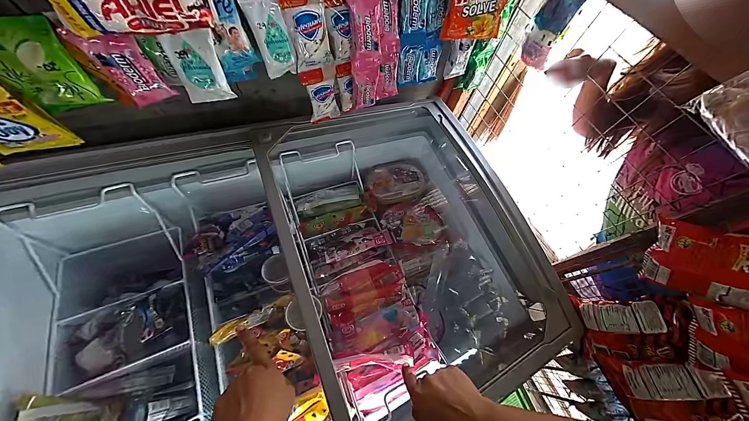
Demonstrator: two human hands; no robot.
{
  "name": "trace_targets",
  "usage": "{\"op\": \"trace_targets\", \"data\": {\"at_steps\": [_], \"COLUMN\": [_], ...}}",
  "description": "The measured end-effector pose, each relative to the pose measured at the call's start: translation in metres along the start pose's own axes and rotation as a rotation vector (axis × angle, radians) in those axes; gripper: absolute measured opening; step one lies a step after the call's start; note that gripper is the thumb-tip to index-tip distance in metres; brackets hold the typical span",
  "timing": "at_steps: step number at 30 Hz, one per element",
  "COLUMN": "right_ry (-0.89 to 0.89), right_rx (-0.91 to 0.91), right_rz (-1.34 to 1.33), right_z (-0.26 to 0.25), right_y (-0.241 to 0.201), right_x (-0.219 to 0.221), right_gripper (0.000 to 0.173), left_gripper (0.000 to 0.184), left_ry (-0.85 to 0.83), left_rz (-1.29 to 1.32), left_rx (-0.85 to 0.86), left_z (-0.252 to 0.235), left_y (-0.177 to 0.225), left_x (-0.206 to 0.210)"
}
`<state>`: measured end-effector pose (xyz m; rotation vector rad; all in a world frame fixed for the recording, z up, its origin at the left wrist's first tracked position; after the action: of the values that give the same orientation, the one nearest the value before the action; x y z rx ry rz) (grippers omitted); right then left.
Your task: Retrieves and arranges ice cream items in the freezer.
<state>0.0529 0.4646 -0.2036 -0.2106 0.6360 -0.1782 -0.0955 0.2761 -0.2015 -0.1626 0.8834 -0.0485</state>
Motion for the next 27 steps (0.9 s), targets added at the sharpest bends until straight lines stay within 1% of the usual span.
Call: {"op": "trace_targets", "data": {"at_steps": [12, 20, 22, 24, 26, 27], "right_ry": [-0.033, -0.059, -0.072, -0.084, 0.036, 0.136], "right_rx": [-0.027, -0.026, -0.054, -0.106, -0.120, -0.078], "right_rz": [0.099, 0.106, 0.086, -0.015, -0.093, -0.103], "right_z": [-0.002, -0.002, -0.001, -0.002, -0.006, -0.005], "right_y": [-0.004, -0.005, -0.003, 0.008, 0.033, 0.049], "right_x": [-0.006, -0.007, -0.009, -0.023, -0.063, -0.095], "right_gripper": [0.044, 0.041, 0.039, 0.036, 0.038, 0.041], "left_gripper": [0.091, 0.090, 0.089, 0.087, 0.084, 0.085], "left_ry": [-0.004, 0.018, 0.019, 0.042, 0.065, 0.062], "left_rz": [0.007, 0.013, 0.010, 0.017, 0.027, 0.028], "left_rx": [-0.034, -0.039, -0.042, -0.033, -0.018, -0.017], "left_z": [0.000, -0.001, -0.001, 0.001, 0.002, 0.002], "left_y": [0.001, 0.001, 0.002, 0.002, 0.003, 0.003], "left_x": [0.000, 0.000, 0.000, -0.001, -0.002, -0.002]}}
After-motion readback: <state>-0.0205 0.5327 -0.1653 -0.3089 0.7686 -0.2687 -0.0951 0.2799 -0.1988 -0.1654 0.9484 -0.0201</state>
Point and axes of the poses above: each hand's wrist, its own z-axis away from the middle knuckle, its own x-axis out of the palm, y = z × x, the point moved 8 cm from there along -z, towards the middle knuckle, and after that the axes turned 7 degrees about -x, right-handed, at the moved point
